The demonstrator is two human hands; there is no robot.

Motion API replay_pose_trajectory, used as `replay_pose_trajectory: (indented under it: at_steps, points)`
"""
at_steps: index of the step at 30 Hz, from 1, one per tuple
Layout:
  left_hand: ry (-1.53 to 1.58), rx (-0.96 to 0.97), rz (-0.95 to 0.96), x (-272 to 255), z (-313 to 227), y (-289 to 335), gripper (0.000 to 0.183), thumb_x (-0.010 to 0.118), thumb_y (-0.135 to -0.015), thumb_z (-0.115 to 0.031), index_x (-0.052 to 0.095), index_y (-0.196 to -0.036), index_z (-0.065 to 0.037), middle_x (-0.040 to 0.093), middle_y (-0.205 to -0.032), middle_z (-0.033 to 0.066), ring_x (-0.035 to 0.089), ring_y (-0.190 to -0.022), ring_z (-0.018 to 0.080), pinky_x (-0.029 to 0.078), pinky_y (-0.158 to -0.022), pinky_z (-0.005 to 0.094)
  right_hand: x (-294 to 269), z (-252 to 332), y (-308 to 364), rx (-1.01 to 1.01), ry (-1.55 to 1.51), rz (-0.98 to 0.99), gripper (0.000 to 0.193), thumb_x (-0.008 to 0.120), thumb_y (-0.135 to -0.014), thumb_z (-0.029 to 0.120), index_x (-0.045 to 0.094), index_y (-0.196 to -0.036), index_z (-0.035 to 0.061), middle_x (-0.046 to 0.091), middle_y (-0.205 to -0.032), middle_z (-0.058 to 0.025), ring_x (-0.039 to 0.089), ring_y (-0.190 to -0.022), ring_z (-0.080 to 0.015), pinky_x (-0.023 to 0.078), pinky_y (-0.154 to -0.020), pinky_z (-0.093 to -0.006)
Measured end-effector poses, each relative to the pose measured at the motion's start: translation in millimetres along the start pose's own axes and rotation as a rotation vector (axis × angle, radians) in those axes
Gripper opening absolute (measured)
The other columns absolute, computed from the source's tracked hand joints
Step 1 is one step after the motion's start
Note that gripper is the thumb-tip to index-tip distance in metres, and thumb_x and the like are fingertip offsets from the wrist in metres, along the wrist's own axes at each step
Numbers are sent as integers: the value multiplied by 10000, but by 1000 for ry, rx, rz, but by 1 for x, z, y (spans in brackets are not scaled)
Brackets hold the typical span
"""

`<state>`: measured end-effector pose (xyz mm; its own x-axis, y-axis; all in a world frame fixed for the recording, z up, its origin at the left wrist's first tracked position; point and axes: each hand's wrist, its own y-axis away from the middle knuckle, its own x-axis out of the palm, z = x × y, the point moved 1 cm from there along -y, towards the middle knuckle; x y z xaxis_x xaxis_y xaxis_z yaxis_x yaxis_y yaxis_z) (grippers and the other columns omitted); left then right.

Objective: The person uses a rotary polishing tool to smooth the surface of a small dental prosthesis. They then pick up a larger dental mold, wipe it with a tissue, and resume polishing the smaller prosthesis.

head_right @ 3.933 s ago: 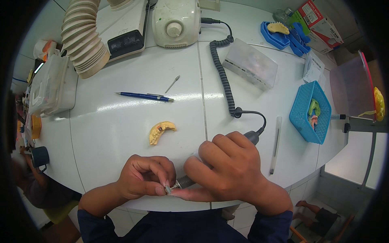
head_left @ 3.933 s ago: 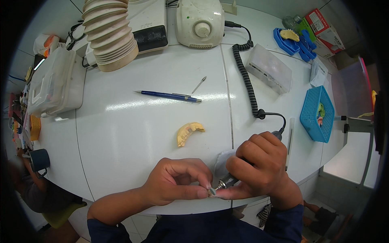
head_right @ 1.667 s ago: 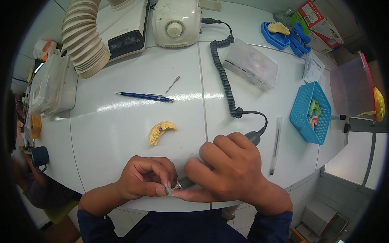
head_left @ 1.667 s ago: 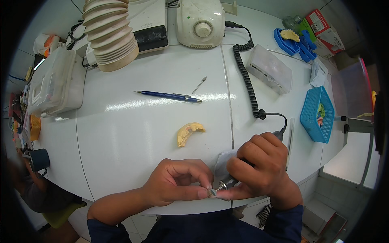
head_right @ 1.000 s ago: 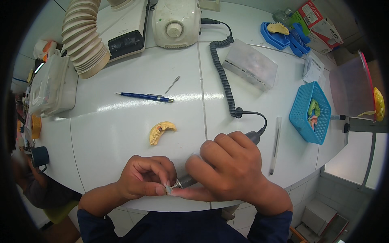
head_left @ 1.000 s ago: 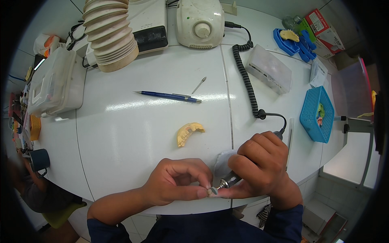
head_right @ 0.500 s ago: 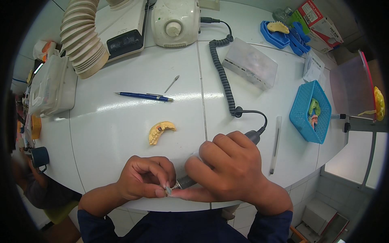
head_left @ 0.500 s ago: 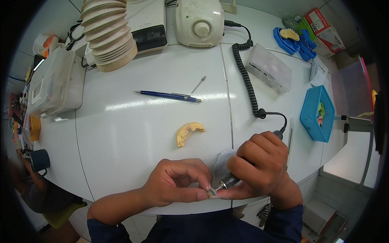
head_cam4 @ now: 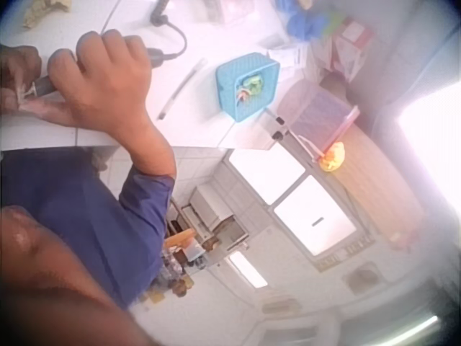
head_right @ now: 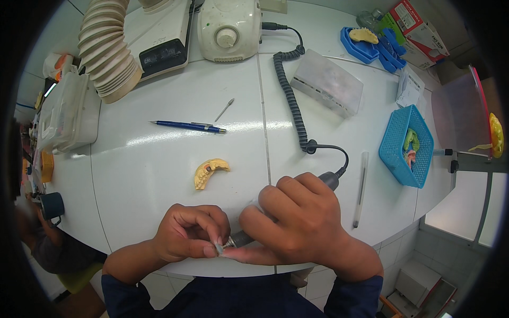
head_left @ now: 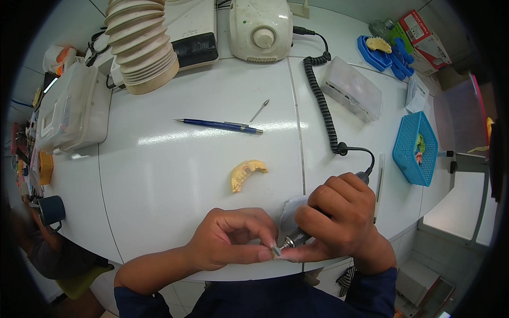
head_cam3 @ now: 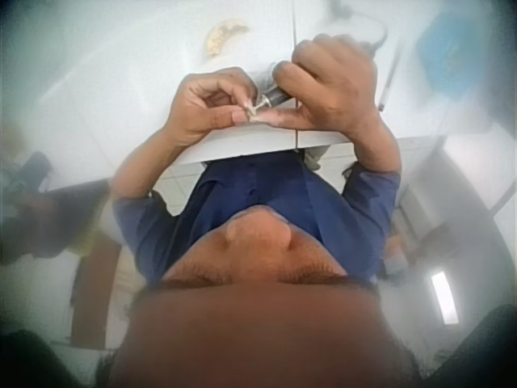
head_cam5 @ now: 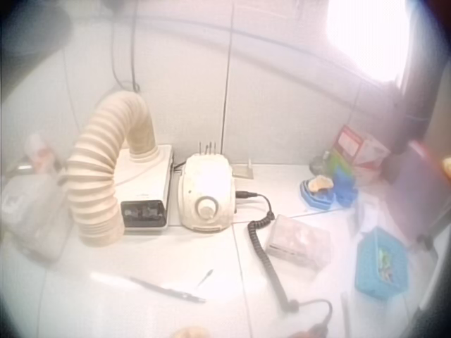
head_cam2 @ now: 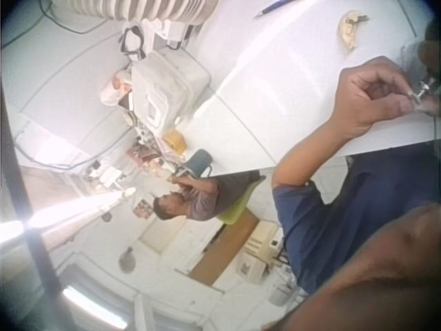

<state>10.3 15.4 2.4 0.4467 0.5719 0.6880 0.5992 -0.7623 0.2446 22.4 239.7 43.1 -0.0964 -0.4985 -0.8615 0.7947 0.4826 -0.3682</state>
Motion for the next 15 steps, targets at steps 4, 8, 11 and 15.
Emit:
replay_pose_trajectory:
  at_steps: [4, 8, 11, 15]
  points:
    - [10, -14, -12, 1, -1, 0, 110, 776, -826, -21, 701, -905, -13, 620, -970, 124, 595, -901, 180, 475, -860, 321, 0, 0, 0, 2, 1, 8, 465, 764, -736, 568, 557, -701, 152, 412, -670, 0, 466, -576, -163, 308, -541, -308]
    - [21, -27, -28, 2, -1, 0, 114, 785, -830, -44, 702, -904, -20, 624, -965, 122, 592, -902, 177, 470, -867, 319, -1, 0, 0, 0, 6, 19, 473, 767, -731, 568, 559, -703, 144, 411, -670, -3, 468, -577, -167, 311, -542, -310]
    - [15, -28, -37, 2, -1, 0, 122, 793, -830, -59, 702, -902, -23, 626, -964, 124, 591, -900, 178, 468, -869, 322, -1, -1, -1, 4, 10, 21, 488, 764, -732, 576, 560, -704, 134, 411, -671, -7, 467, -576, -171, 312, -542, -312]
    - [9, -40, -38, 1, -1, -1, 128, 799, -827, -66, 701, -899, -25, 628, -966, 126, 589, -900, 180, 467, -869, 325, -1, -1, -1, 6, 12, 21, 505, 757, -736, 591, 566, -710, 124, 413, -674, -10, 464, -576, -173, 315, -542, -312]
